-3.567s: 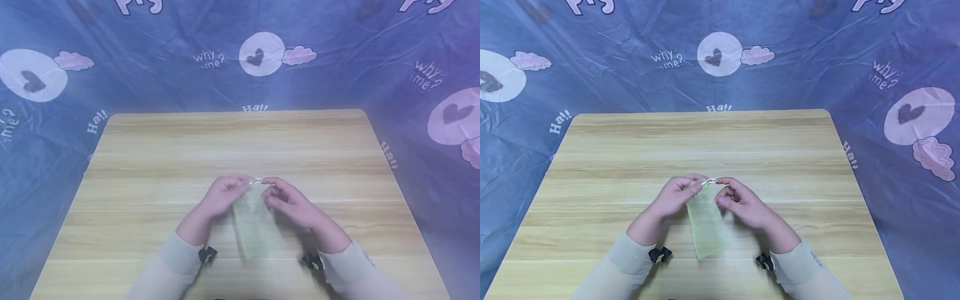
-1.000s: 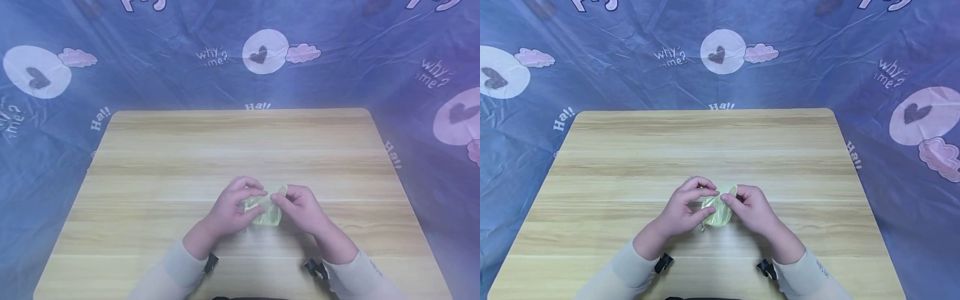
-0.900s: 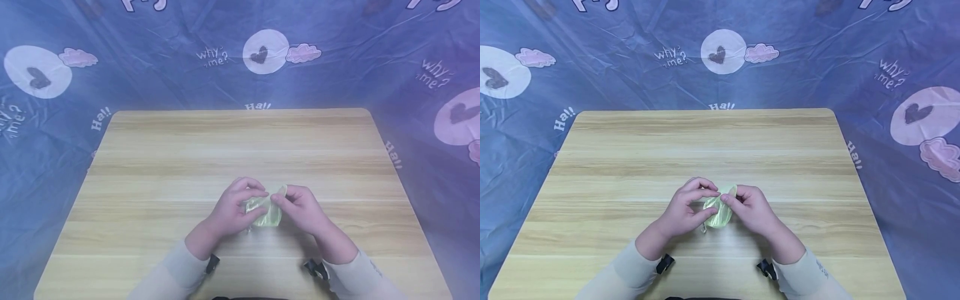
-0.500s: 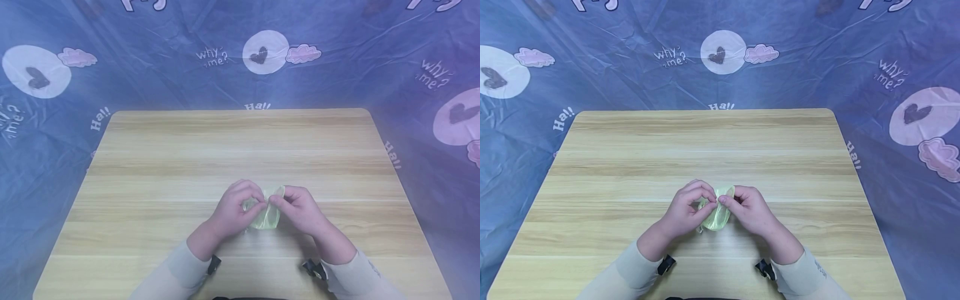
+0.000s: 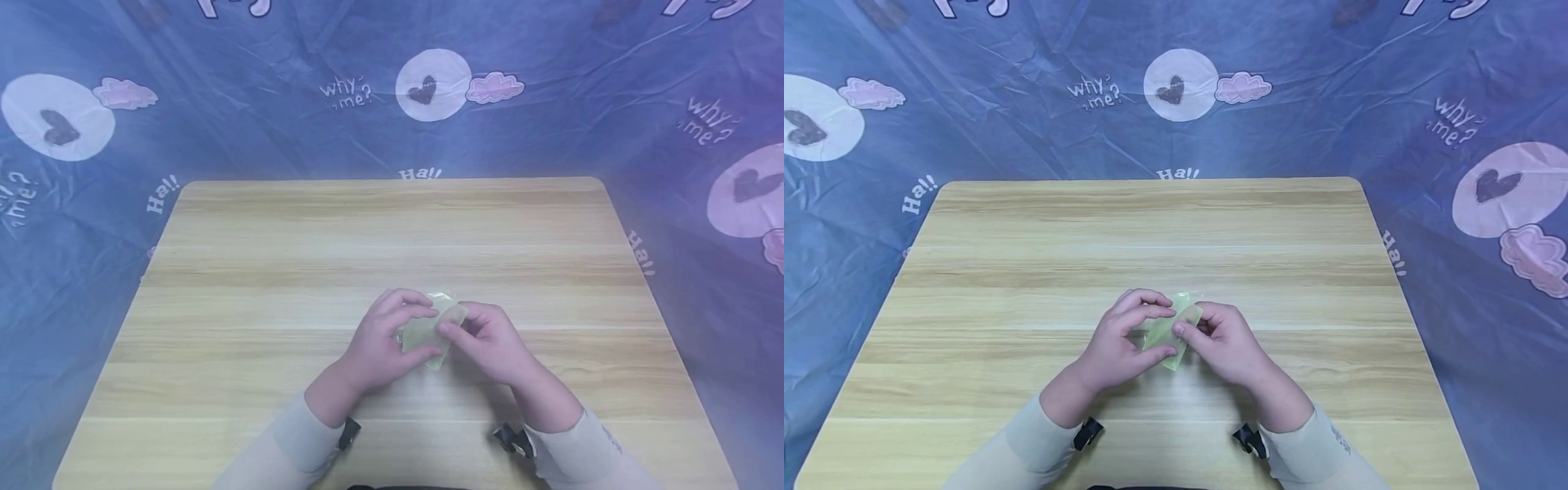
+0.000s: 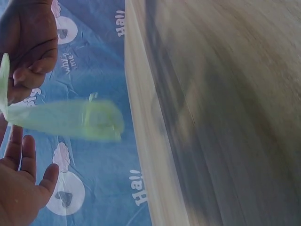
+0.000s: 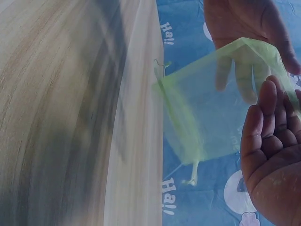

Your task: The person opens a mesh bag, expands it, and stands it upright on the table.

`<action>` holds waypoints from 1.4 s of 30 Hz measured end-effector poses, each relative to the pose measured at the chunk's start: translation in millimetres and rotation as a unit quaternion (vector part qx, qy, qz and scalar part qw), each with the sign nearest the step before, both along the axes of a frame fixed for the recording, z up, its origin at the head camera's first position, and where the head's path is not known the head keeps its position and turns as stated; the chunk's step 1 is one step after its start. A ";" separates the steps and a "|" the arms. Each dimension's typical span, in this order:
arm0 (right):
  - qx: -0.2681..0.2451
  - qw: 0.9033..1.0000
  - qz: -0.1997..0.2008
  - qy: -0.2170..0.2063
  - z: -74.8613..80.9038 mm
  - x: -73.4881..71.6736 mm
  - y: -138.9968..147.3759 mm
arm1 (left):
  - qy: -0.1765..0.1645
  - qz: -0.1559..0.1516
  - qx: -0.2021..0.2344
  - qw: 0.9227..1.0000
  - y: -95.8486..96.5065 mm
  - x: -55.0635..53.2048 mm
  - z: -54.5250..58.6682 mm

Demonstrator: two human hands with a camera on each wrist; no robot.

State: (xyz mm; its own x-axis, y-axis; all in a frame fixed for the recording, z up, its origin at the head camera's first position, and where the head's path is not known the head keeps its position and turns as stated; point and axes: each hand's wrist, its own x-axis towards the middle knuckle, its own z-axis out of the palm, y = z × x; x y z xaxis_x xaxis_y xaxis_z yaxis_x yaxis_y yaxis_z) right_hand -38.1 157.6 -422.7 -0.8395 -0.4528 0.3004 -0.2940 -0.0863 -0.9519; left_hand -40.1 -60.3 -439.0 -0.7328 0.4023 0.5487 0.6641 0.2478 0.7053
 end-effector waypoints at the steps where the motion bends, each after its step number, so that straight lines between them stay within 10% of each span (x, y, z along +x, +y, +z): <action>1: -0.002 1.000 0.001 -0.001 -0.2 0.0 0.2 | -0.002 0.001 0.001 1.000 -0.2 0.0 0.2; 28: 0.024 1.000 0.001 0.005 4.2 1.6 -3.8 | 0.003 -0.008 0.051 0.999 11.9 0.8 0.8; 42: 0.022 0.993 -0.063 0.099 6.3 0.8 -2.2 | -0.165 0.008 0.154 0.974 10.2 2.5 8.3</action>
